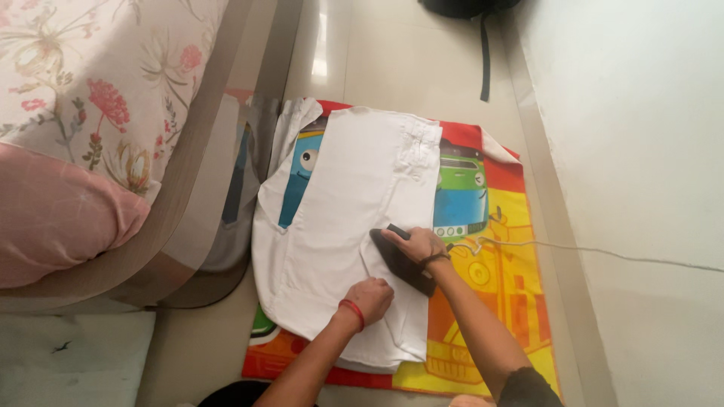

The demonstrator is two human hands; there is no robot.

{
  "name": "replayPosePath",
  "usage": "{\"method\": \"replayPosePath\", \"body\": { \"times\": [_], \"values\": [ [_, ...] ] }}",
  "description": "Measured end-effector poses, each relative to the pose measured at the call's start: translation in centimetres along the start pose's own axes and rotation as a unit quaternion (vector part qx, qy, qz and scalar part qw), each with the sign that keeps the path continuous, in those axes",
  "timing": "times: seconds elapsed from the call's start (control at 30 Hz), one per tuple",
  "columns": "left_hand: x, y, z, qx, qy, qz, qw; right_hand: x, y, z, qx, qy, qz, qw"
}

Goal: The person irons a white shirt using an iron while sitting on the floor, periodically folding the sleeves and the body of the shirt.

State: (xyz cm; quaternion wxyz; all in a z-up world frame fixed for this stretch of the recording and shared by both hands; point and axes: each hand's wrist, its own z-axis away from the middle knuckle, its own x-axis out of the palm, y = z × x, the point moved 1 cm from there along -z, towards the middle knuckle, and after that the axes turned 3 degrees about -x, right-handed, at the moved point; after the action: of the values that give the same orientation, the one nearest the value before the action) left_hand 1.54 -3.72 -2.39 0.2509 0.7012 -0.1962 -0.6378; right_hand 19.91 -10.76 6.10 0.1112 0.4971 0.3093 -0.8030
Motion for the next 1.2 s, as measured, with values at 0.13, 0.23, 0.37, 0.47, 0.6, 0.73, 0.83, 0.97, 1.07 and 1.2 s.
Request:
{"method": "replayPosePath", "body": {
  "times": [0.13, 0.23, 0.37, 0.47, 0.6, 0.73, 0.83, 0.97, 1.07, 1.2],
  "values": [
    [0.9, -0.3, 0.4, 0.040, 0.012, -0.033, 0.999, -0.6, -1.2, -1.5, -0.002, -0.005, 0.032, 0.999],
    [1.0, -0.3, -0.1, 0.043, -0.022, -0.072, 0.996, -1.7, -0.4, -4.5, 0.024, -0.019, 0.020, 0.999],
    [1.1, -0.5, -0.3, 0.033, -0.070, -0.071, 0.994, -2.8, 1.1, -8.9, 0.035, 0.006, 0.031, 0.999],
    [1.2, -0.7, -0.1, -0.004, -0.074, -0.037, 0.997, -2.7, 1.8, -10.1, 0.045, -0.005, 0.009, 0.999],
    [0.8, -0.8, -0.2, 0.001, 0.020, -0.044, 0.999, -1.9, 2.2, -8.9, -0.001, -0.054, 0.053, 0.997],
    [0.9, -0.5, -0.6, -0.102, -0.159, -0.139, 0.972, -1.1, 1.9, -7.0, -0.015, -0.009, 0.047, 0.999],
    [1.1, 0.0, -1.0, -0.144, -0.191, -0.153, 0.959, -1.4, 1.8, -8.5, 0.011, 0.051, -0.009, 0.999],
    [1.3, 0.1, -0.9, -0.166, -0.188, -0.142, 0.958, -1.9, 1.9, -13.2, 0.051, 0.034, 0.051, 0.997],
    [1.4, 0.0, -0.8, -0.169, -0.188, -0.129, 0.959, -2.2, 1.8, -15.8, 0.049, 0.050, 0.049, 0.996],
    [1.6, 0.0, -1.1, -0.167, -0.187, -0.139, 0.958, -2.7, 1.1, -18.0, 0.059, 0.072, 0.010, 0.996]
  ]
}}
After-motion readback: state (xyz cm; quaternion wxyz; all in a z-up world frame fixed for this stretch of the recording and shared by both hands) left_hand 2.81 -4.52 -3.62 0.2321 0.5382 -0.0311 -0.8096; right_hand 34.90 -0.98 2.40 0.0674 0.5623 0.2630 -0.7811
